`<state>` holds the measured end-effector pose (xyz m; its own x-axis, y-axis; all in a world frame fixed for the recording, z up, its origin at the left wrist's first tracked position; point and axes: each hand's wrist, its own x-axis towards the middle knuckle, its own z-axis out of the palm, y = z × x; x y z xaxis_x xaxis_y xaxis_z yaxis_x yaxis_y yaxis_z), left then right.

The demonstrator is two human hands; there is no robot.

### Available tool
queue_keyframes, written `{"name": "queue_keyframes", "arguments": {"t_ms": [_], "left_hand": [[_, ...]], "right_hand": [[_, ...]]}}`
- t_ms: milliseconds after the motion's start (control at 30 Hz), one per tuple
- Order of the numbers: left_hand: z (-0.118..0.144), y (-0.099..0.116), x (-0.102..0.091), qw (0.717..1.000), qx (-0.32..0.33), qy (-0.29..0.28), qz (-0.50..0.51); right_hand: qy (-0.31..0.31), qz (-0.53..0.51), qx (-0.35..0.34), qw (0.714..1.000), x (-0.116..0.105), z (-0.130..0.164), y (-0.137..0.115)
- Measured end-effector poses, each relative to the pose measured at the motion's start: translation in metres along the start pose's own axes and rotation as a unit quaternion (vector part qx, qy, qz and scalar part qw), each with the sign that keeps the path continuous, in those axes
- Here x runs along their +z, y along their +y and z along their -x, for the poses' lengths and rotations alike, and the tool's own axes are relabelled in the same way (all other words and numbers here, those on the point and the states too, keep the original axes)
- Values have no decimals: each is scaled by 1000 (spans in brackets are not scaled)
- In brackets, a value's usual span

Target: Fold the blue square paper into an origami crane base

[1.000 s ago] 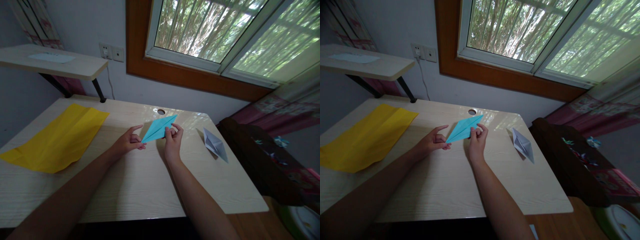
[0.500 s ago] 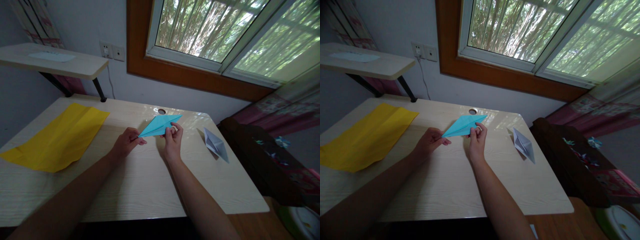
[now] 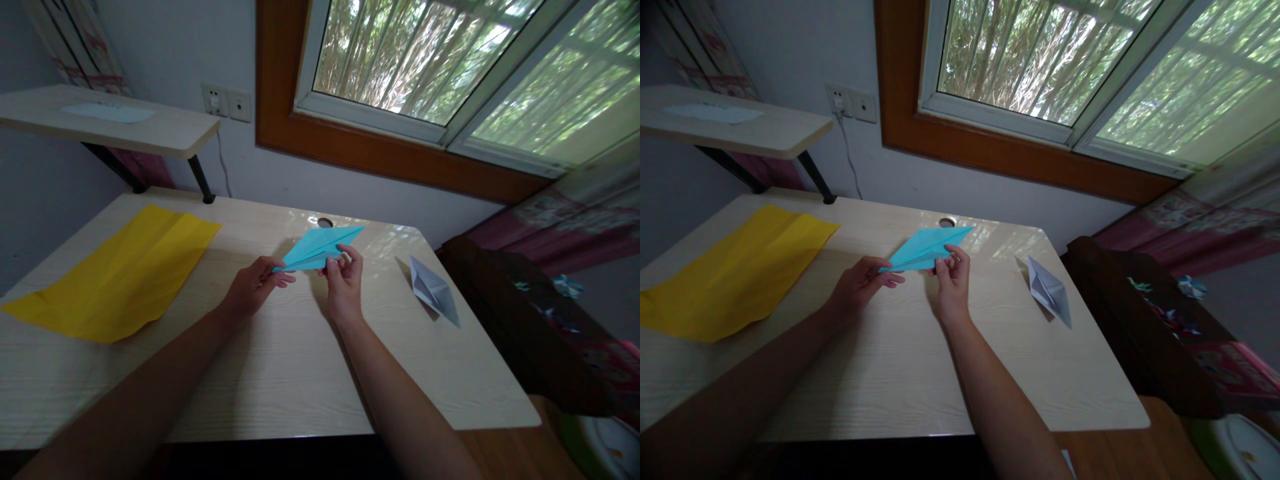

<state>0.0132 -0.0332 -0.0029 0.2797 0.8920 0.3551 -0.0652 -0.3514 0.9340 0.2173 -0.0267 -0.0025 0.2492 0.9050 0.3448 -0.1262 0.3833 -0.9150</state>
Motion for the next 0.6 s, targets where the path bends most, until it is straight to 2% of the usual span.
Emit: {"name": "queue_keyframes", "arguments": {"t_ms": [200,600], "left_hand": [[1,-2,-3,999,-8,0,-34],[1,0,-2,999,-28,18,-23]], "right_hand": [[-75,-14,44,996,4,6,-3],[-91,31,60,994,-1,6,4]]}}
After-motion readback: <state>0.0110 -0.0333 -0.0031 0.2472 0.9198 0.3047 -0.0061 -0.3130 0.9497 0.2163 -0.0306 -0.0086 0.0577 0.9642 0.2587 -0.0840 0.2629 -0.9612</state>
